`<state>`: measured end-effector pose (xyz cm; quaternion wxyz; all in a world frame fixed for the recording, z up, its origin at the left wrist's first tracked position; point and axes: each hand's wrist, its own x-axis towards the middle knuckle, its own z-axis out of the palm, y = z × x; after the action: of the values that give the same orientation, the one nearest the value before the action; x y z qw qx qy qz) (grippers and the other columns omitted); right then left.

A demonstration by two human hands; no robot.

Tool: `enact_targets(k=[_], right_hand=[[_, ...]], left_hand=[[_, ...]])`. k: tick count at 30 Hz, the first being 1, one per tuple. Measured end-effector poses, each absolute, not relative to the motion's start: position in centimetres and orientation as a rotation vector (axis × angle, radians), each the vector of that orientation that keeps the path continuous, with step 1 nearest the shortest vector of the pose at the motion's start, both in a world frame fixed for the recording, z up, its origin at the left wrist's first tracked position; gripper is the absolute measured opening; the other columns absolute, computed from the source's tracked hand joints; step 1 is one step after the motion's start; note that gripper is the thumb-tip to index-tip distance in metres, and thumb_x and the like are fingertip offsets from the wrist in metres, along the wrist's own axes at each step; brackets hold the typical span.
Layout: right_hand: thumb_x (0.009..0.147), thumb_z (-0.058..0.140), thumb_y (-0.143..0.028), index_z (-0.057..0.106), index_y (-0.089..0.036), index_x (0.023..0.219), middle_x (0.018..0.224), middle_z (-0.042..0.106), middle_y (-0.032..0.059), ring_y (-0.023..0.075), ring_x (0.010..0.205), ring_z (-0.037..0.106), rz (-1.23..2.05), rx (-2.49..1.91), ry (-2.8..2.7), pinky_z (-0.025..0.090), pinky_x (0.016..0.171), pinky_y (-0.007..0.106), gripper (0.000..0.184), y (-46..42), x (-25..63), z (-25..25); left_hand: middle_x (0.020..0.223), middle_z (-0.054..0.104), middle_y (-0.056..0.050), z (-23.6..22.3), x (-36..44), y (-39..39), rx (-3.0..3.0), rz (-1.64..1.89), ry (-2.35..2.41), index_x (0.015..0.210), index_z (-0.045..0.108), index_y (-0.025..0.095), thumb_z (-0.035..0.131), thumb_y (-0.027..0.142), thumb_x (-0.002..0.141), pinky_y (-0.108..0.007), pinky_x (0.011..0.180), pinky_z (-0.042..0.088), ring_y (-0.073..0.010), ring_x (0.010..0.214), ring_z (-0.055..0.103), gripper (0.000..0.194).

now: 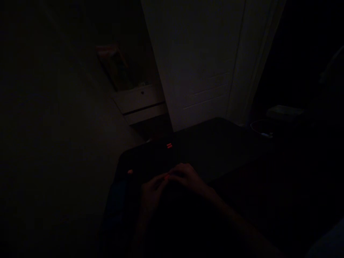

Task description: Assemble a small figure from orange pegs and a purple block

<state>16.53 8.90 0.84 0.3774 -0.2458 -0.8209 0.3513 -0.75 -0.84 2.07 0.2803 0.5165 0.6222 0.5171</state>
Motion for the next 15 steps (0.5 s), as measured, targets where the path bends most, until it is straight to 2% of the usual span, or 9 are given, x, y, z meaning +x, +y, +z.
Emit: enact_targets(k=[7,10,13,15], right_hand=[[0.093,0.07,-0.05,0.08,-0.025,0.108,0.102,0.08,0.0073,0.0226,0.096,0.072,0.918,-0.522,-2.124,0.055,0.088,0.036,0.032,8.9,16.7,1.2],[0.09,0.075,-0.047,0.077,-0.026,0.117,0.105,0.079,0.0071,0.0228,0.097,0.072,0.85,-0.574,-2.154,0.053,0.092,0.039,0.035,9.0,17.0,0.4],[0.089,0.078,-0.044,0.069,-0.026,0.131,0.109,0.078,0.0073,0.0215,0.091,0.072,0.839,-0.661,-2.141,0.054,0.093,0.041,0.047,9.2,17.2,0.1],[0.089,0.077,-0.044,0.069,-0.025,0.132,0.112,0.077,0.0087,0.0218,0.09,0.073,0.852,-0.67,-2.11,0.056,0.091,0.041,0.048,9.1,17.5,1.0]], left_hand=[[0.101,0.082,-0.01,2.0,-0.7,-0.8,1.351,1.384,1.686,0.098,0.081,0.021,0.077,0.032,0.08,-0.04,0.086,0.061,-0.0281,0.092,0.077,0.021],[0.096,0.081,-0.009,2.1,-0.7,-0.9,1.367,1.37,1.704,0.094,0.079,0.021,0.077,0.031,0.08,-0.037,0.081,0.06,-0.0266,0.087,0.077,0.018],[0.095,0.081,-0.008,2.3,-0.7,-1.0,1.397,1.363,1.708,0.093,0.078,0.021,0.076,0.032,0.081,-0.036,0.079,0.059,-0.0259,0.087,0.076,0.017],[0.095,0.081,-0.008,2.3,-0.6,-1.0,1.402,1.354,1.72,0.094,0.078,0.021,0.075,0.033,0.081,-0.035,0.079,0.058,-0.0256,0.086,0.076,0.017]])
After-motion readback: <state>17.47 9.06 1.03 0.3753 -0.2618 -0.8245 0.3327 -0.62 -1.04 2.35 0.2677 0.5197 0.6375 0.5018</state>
